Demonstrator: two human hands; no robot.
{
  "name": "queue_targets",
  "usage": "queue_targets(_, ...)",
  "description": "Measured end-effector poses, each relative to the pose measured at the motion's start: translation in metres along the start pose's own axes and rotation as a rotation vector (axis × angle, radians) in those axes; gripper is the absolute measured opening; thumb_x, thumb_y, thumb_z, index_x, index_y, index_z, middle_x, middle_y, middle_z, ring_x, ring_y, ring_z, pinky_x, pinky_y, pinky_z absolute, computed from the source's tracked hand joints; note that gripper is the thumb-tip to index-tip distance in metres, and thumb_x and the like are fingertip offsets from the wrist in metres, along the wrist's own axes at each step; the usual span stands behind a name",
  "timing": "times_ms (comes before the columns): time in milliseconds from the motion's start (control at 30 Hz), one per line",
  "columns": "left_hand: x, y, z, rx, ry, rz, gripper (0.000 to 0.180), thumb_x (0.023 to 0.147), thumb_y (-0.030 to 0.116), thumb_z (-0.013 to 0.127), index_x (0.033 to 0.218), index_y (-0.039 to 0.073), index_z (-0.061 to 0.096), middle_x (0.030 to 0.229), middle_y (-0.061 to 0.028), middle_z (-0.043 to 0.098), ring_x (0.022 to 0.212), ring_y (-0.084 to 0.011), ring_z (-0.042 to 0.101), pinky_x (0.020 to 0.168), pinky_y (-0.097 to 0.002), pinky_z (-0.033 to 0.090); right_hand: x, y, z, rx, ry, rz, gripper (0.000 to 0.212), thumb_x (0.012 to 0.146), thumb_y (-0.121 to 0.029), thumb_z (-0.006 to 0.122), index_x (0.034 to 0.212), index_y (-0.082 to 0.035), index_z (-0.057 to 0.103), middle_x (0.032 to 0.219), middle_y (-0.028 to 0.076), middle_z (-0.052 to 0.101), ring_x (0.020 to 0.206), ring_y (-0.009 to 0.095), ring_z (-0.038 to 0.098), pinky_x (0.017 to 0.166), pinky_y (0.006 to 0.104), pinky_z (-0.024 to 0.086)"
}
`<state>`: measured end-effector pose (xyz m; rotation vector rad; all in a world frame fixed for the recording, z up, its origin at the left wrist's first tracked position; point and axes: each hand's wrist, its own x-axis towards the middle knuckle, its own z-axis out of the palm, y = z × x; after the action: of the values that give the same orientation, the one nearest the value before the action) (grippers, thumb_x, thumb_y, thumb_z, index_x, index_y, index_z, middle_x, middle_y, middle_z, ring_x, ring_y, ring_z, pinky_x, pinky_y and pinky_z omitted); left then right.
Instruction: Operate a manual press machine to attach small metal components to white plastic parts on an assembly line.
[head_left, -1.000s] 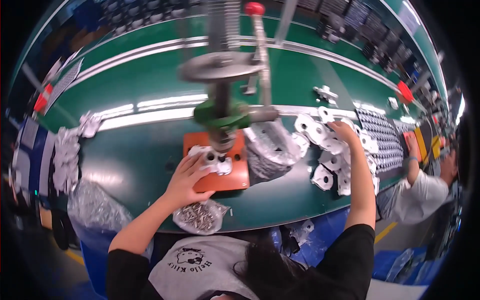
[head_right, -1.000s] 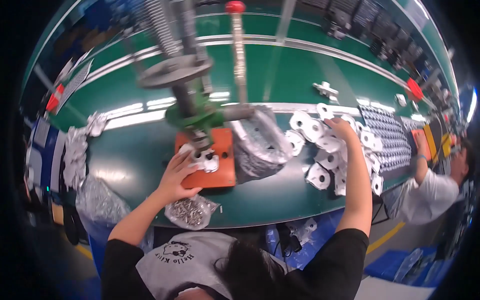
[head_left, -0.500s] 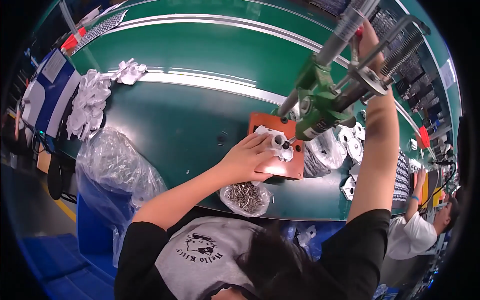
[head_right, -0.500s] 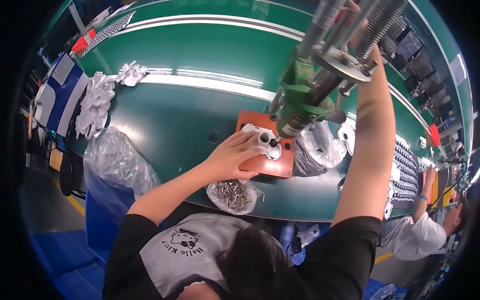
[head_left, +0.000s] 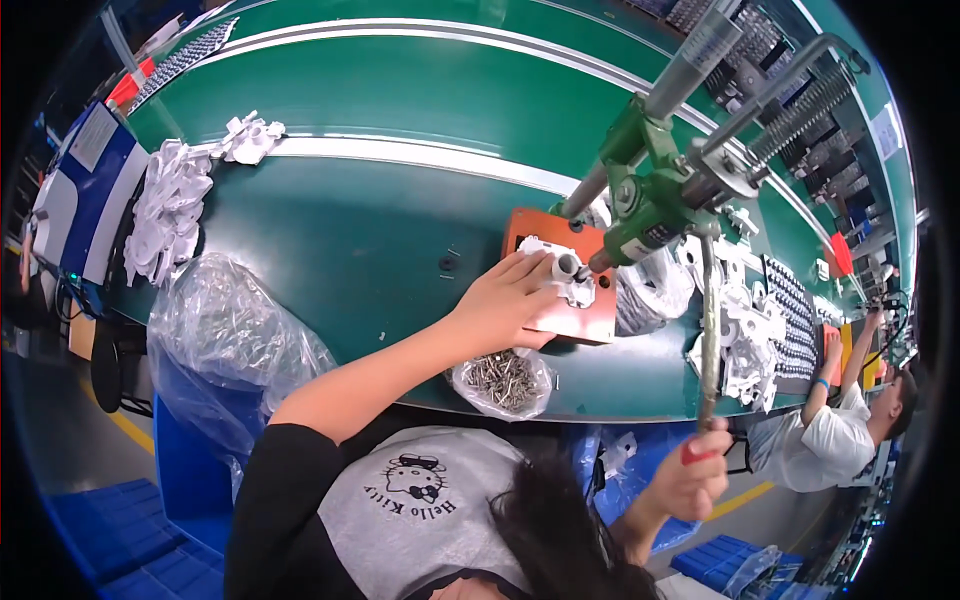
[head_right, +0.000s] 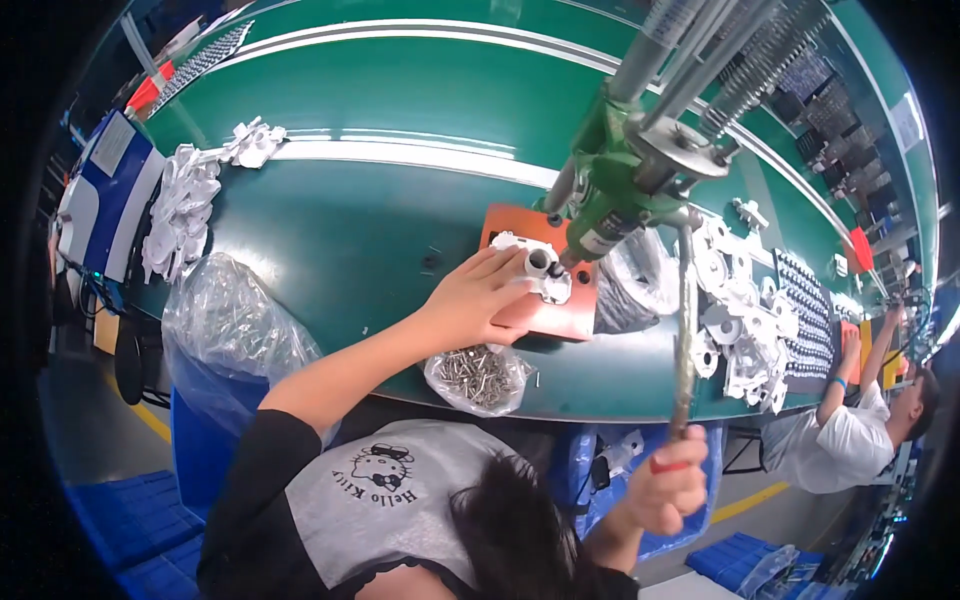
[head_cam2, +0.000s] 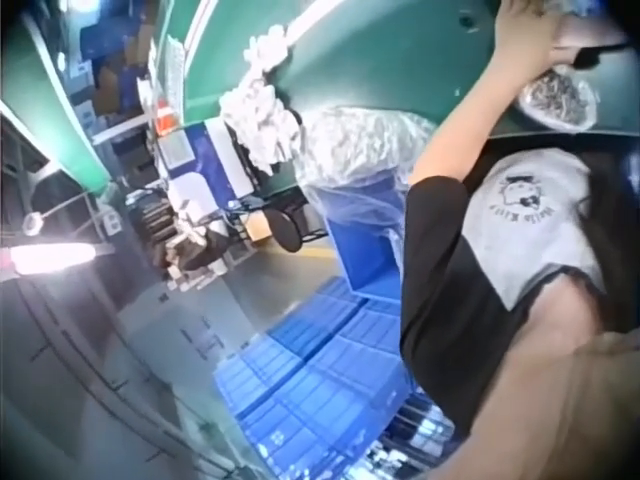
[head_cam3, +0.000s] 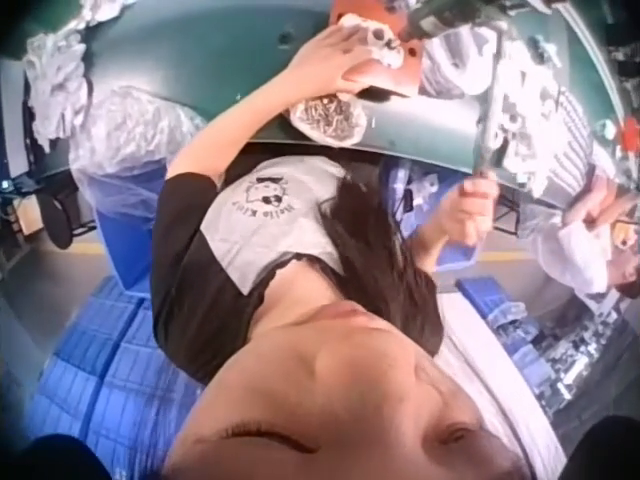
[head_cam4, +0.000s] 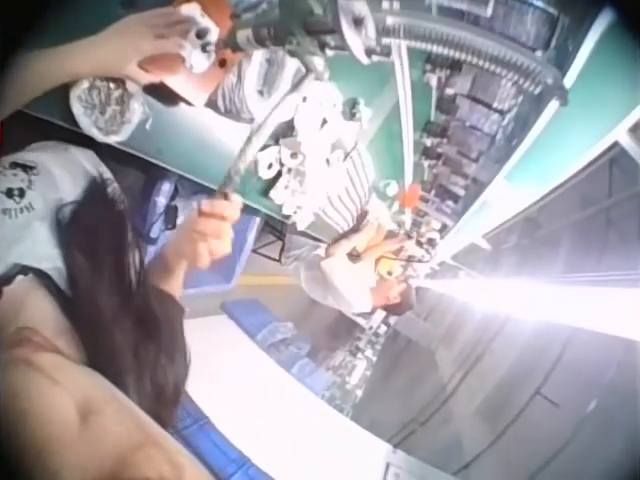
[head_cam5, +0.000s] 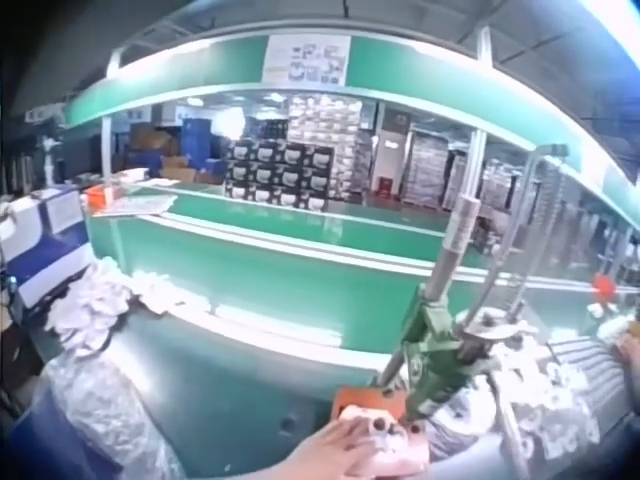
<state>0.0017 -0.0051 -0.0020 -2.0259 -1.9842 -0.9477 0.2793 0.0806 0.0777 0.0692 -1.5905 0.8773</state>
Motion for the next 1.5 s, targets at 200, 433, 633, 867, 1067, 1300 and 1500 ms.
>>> queue_targets(200,0.002,-0.001,-0.013,-0.209,-0.012,-0.221,0.073,0.069,0.035,0.068,0.125,-0.002,0.041,0.126,-0.0201,0.048,0.118,-0.0349,0.044,0.102,-0.0409,0.033,0.029,0.012,-0.027,0.019,-0.129,0.071,0.033,0.078,-0.03,0.048,0.051,-0.012,0.045,0.052,-0.002,0.044,0.049,0.018,0.043,0.073,0.0422,0.034)
queue_targets(433,0.051,-0.02,-0.012,-0.073,-0.078,-0.039,0.048,0.075,0.025,0.063,0.118,0.011,0.046,0.116,-0.0154,0.053,0.117,-0.0342,0.044,0.101,-0.046,0.026,0.238,0.116,0.035,0.001,0.231,0.158,0.042,0.092,-0.029,0.038,0.119,0.001,0.05,0.087,0.011,0.061,0.091,0.02,0.054,0.091,0.0348,0.04)
queue_targets(633,0.082,-0.027,-0.055,-0.179,-0.384,-0.281,0.035,0.069,0.023,0.064,0.1,0.011,0.053,0.084,-0.0132,0.062,0.082,-0.0316,0.061,0.071,-0.0416,0.048,0.23,0.204,0.071,0.287,0.03,0.659,0.04,0.092,-0.034,0.047,0.118,-0.004,0.053,0.101,0.01,0.061,0.094,0.019,0.056,0.086,0.0297,0.041)
queue_targets(867,0.081,-0.143,-0.054,-0.171,0.013,-0.709,0.048,0.077,0.035,0.065,0.111,0.006,0.047,0.096,-0.0233,0.061,0.092,-0.0337,0.061,0.081,-0.0383,0.047,0.128,0.258,-0.068,-0.773,-0.325,0.74,0.036,0.083,-0.019,0.055,0.114,0.0,0.056,0.108,0.013,0.061,0.1,0.024,0.057,0.086,0.0321,0.042)
queue_targets(1067,0.034,-0.203,-0.025,-0.207,-0.052,-0.684,0.058,0.076,0.035,0.065,0.123,0.009,0.042,0.101,-0.0216,0.061,0.095,-0.0352,0.059,0.081,-0.0404,0.046,0.085,0.322,-0.117,-1.514,-0.459,0.921,0.066,0.076,-0.045,0.06,0.125,-0.003,0.048,0.12,0.025,0.054,0.112,0.041,0.051,0.094,0.0477,0.04)
queue_targets(1300,-0.11,-0.214,-0.154,0.428,0.101,-0.727,0.05,0.071,0.037,0.063,0.107,0.004,0.057,0.095,-0.0216,0.062,0.093,-0.0363,0.059,0.08,-0.045,0.047,0.071,0.342,-0.153,-1.665,-0.638,0.851,0.064,0.077,-0.03,0.059,0.13,-0.003,0.038,0.112,0.023,0.058,0.106,0.04,0.055,0.089,0.0471,0.044)
queue_targets(1500,-0.246,-0.272,-0.263,0.975,0.187,-1.543,0.078,0.071,0.037,0.07,0.137,0.018,0.034,0.144,-0.0273,0.019,0.131,-0.0478,0.018,0.098,-0.0581,0.03,0.081,0.353,-0.184,-1.519,-0.353,0.696,0.038,0.082,-0.014,0.043,0.117,0.001,0.042,0.102,0.03,0.058,0.095,0.046,0.056,0.08,0.051,0.043)
